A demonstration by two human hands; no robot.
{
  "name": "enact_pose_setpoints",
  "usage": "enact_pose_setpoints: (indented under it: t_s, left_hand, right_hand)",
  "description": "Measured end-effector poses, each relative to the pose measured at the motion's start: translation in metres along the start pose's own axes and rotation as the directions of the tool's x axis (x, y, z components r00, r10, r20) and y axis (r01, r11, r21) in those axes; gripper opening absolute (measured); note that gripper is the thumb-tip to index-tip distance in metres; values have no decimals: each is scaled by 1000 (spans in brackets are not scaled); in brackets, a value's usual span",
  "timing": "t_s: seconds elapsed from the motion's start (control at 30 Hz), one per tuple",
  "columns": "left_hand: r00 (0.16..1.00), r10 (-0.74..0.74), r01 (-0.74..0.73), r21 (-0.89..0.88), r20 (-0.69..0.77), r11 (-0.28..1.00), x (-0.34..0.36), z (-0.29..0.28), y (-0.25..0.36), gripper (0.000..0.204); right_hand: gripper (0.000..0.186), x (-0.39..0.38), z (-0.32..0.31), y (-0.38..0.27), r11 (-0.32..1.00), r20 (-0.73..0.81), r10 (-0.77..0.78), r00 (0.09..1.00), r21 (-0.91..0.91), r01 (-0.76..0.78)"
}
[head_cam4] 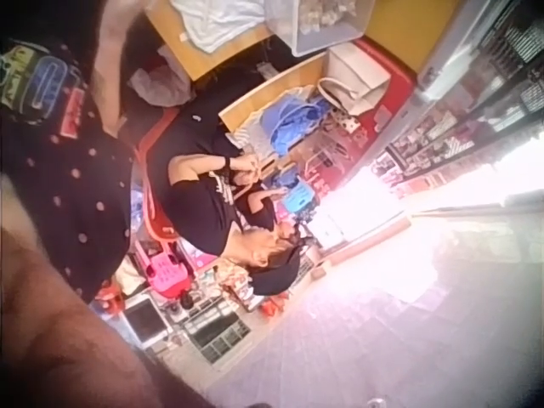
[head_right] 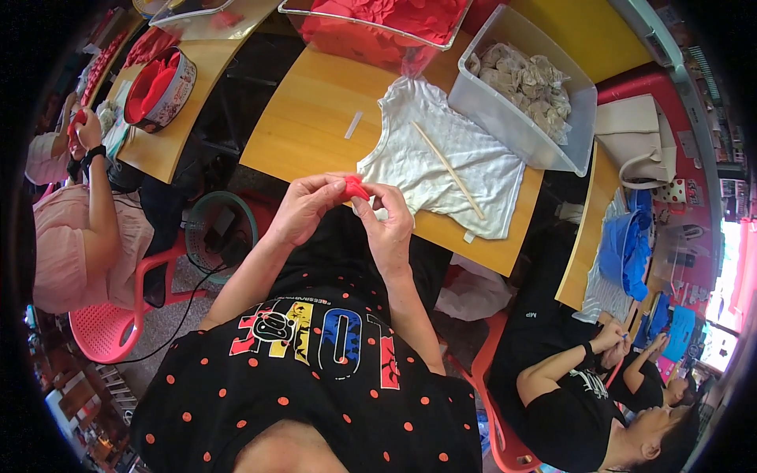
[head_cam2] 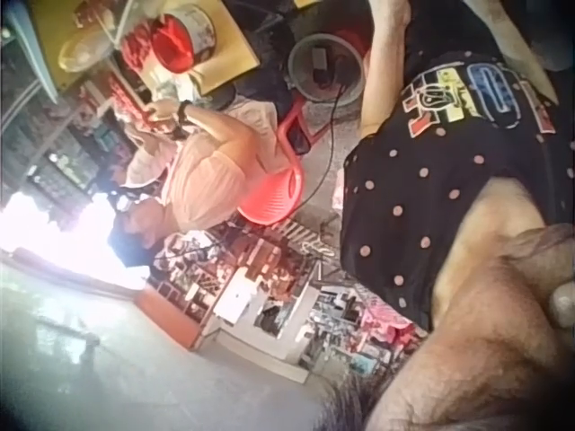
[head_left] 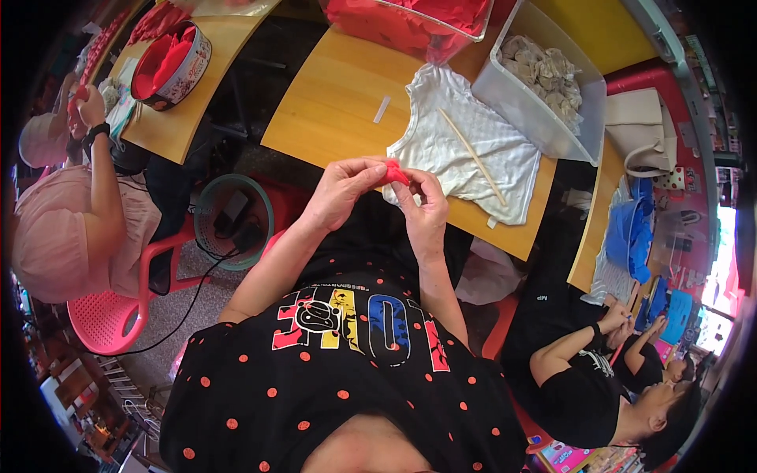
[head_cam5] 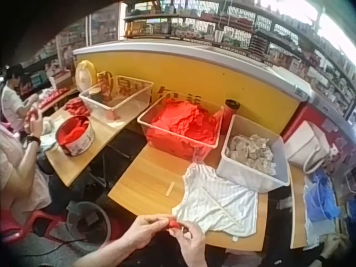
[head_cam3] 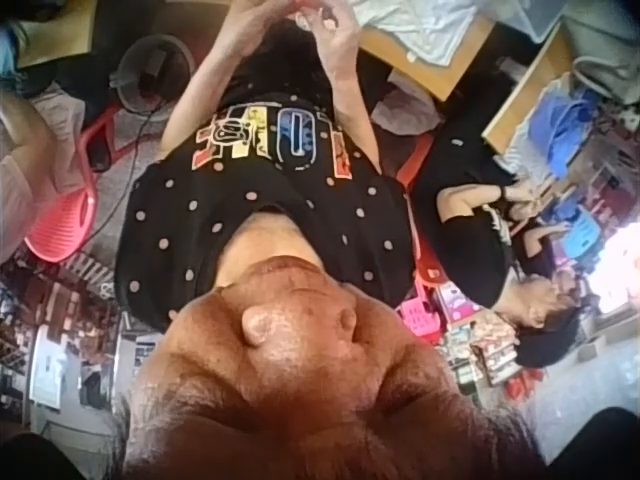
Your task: Stuffing a pink leather piece with padding and using a wooden stick to shape the object.
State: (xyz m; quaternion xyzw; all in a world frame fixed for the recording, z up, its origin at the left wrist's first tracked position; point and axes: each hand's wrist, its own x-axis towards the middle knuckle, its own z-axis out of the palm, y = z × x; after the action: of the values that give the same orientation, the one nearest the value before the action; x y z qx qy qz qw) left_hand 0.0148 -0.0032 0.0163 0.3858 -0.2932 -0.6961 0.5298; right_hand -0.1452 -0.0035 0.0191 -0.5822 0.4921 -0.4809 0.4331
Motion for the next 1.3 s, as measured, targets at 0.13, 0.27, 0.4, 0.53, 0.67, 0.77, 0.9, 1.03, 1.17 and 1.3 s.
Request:
enact_pose_setpoints:
  t_s: [0.13, 0.27, 0.4, 0.53, 0.67, 0.77, 0.9, 1.03, 1.17, 1.3]
  left_hand:
    - [994, -106, 105, -163, 4, 981, -2, 9, 7, 24]
    - [976, -217, 213, -192, -2, 958, -2, 7, 11, 24]
    - [928, -349, 370, -230, 127, 900, 1, -3, 3, 19]
    - [901, -397, 431, -258, 173, 865, 4, -8, -2, 12]
    - [905, -410, 425, -229, 114, 876, 7, -3, 0, 11]
    - [963, -248, 236, 109, 110, 966, 9, -4, 0, 9]
    - [919, -331, 357, -95, 216, 929, 14, -2, 5, 9]
    - [810, -479, 576, -303, 339, 759, 17, -6, 4, 13]
    - [813, -477, 575, -330, 335, 748, 16, -10, 0, 16]
    - [825, -491, 564, -414, 278, 714, 14, -5, 7, 19]
  right_hand:
    - [15, 2, 1, -3, 912, -14, 151, 988, 388, -134]
    - [17, 4, -4, 6, 810, 43, 220, 975, 549, -207]
    - [16, 1, 0, 6, 841, 61, 204, 977, 499, -207]
    - [13, 3, -2, 12, 965, -10, 128, 992, 231, -122]
    - [11, 6, -6, 4, 992, -28, 80, 996, 100, -77]
    - [12, 8, -13, -5, 984, 21, -16, 1000, -176, 20]
    - [14, 6, -17, 0, 979, 62, 195, 979, 42, -198]
    - [16, 9, -20, 8, 989, 109, 138, 984, 28, -142]
    - [14, 13, -18, 1, 999, 57, 29, 998, -31, -28]
    - [14, 16, -17, -5, 997, 56, 50, 997, -64, -46]
